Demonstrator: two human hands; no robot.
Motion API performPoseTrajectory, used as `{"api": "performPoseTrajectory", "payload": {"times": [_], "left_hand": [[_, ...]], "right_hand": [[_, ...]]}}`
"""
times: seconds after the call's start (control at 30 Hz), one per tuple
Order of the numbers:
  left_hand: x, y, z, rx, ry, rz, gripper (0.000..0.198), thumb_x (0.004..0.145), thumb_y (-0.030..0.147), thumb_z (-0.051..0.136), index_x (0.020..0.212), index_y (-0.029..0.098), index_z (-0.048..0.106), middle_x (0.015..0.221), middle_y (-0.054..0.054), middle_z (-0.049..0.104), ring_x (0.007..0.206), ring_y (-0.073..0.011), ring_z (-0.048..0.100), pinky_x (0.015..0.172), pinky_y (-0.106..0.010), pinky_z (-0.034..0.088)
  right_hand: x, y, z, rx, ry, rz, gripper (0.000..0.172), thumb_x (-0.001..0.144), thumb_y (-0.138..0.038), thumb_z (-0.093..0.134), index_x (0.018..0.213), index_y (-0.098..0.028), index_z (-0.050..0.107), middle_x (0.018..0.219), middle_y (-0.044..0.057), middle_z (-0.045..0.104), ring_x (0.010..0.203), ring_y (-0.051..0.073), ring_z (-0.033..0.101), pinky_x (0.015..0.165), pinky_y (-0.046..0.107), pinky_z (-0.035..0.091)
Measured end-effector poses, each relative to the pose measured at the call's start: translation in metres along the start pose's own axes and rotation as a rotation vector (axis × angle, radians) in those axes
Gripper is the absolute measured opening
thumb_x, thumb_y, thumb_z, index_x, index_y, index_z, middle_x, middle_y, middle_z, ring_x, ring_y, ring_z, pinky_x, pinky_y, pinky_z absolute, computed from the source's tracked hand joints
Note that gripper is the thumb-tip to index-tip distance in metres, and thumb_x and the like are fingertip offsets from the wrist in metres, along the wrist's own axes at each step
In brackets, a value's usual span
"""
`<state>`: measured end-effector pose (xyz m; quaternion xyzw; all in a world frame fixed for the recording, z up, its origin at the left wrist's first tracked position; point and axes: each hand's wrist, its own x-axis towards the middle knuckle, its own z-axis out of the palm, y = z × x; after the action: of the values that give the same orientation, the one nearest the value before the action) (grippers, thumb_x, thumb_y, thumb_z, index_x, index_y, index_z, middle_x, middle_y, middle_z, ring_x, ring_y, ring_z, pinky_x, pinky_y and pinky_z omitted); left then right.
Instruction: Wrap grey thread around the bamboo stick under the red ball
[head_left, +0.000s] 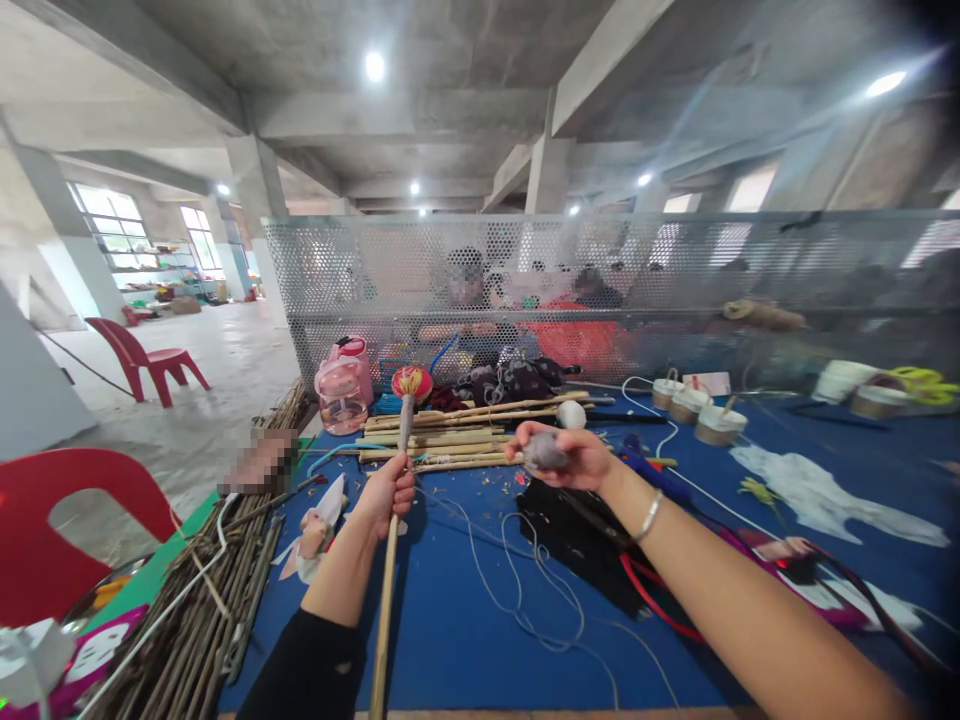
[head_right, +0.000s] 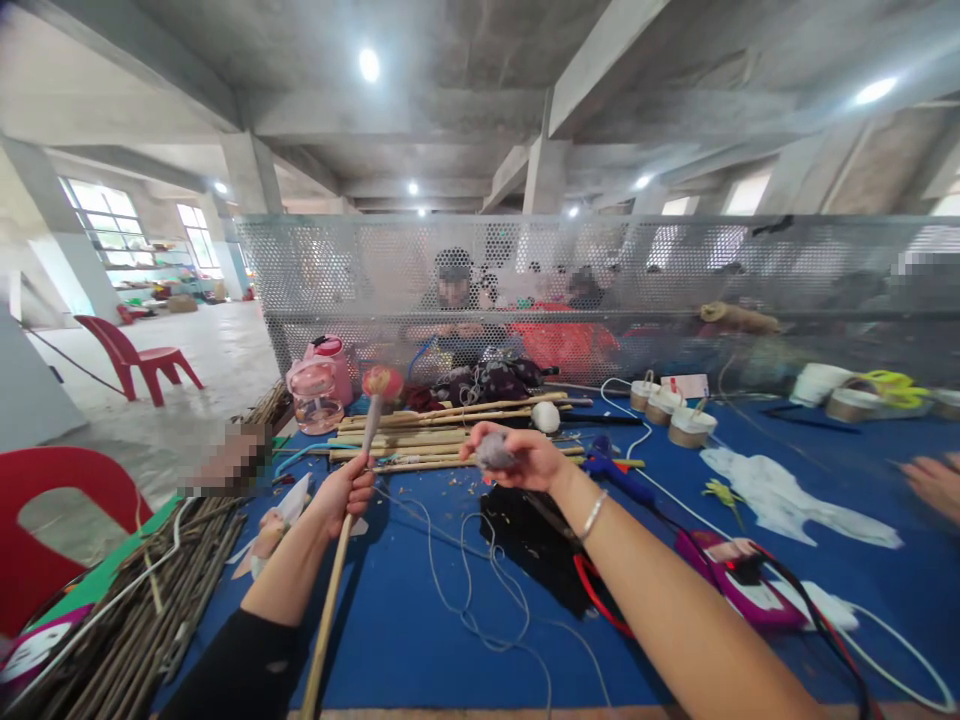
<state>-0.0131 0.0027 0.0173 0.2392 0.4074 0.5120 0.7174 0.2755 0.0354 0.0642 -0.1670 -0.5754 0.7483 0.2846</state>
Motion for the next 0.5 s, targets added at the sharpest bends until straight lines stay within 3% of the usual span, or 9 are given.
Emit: {"api": "performPoseTrajectory", "payload": {"times": [0.07, 0.17, 0.3, 0.4, 0.5], "left_hand": [[-0.003, 0.001, 0.001, 0.033, 0.020, 0.025, 0.021, 0.089, 0.035, 0.043, 0.076, 0.019, 0.040, 0.047, 0.011, 0.019, 0.030, -0.0015, 0.016, 0.031, -0.011, 0.006], [-0.004, 0.002, 0.000, 0.068, 0.034, 0.057, 0.020, 0.089, 0.035, 0.042, 0.076, 0.019, 0.040, 0.046, 0.011, 0.020, 0.030, -0.0016, 0.016, 0.032, -0.012, 0.006], [-0.004, 0.004, -0.002, 0.091, 0.038, 0.086, 0.021, 0.088, 0.037, 0.044, 0.077, 0.019, 0.041, 0.047, 0.011, 0.021, 0.031, -0.0013, 0.016, 0.032, -0.012, 0.007], [-0.004, 0.006, -0.004, 0.097, 0.044, 0.099, 0.022, 0.087, 0.038, 0.046, 0.077, 0.019, 0.040, 0.047, 0.011, 0.021, 0.030, -0.0010, 0.016, 0.032, -0.011, 0.006], [-0.004, 0.006, -0.005, 0.101, 0.038, 0.113, 0.021, 0.086, 0.038, 0.046, 0.078, 0.019, 0.042, 0.048, 0.011, 0.022, 0.030, -0.0008, 0.017, 0.032, -0.011, 0.006]], "right_hand": [[-0.026, -0.004, -0.007, 0.003, -0.056, 0.021, 0.036, 0.065, -0.041, 0.061, 0.089, -0.016, 0.051, 0.097, 0.011, 0.060, 0.049, 0.006, 0.046, 0.035, 0.014, 0.023], [-0.061, -0.007, -0.012, -0.162, -0.045, 0.176, 0.044, 0.066, -0.044, 0.065, 0.097, -0.016, 0.053, 0.078, 0.007, 0.060, 0.045, 0.006, 0.044, 0.033, 0.014, 0.024], [-0.092, -0.012, -0.019, -0.562, 0.353, 0.433, 0.063, 0.069, -0.041, 0.066, 0.124, -0.018, 0.046, 0.060, 0.000, 0.056, 0.044, 0.008, 0.046, 0.037, 0.016, 0.033], [-0.104, -0.017, -0.025, -0.756, 0.634, 0.487, 0.053, 0.066, -0.047, 0.068, 0.106, -0.016, 0.057, 0.056, -0.001, 0.051, 0.044, 0.008, 0.045, 0.036, 0.018, 0.033], [-0.111, -0.022, -0.032, -0.717, 0.752, 0.355, 0.045, 0.061, -0.053, 0.070, 0.087, -0.017, 0.057, 0.069, 0.002, 0.056, 0.049, 0.009, 0.048, 0.035, 0.018, 0.031]]}}
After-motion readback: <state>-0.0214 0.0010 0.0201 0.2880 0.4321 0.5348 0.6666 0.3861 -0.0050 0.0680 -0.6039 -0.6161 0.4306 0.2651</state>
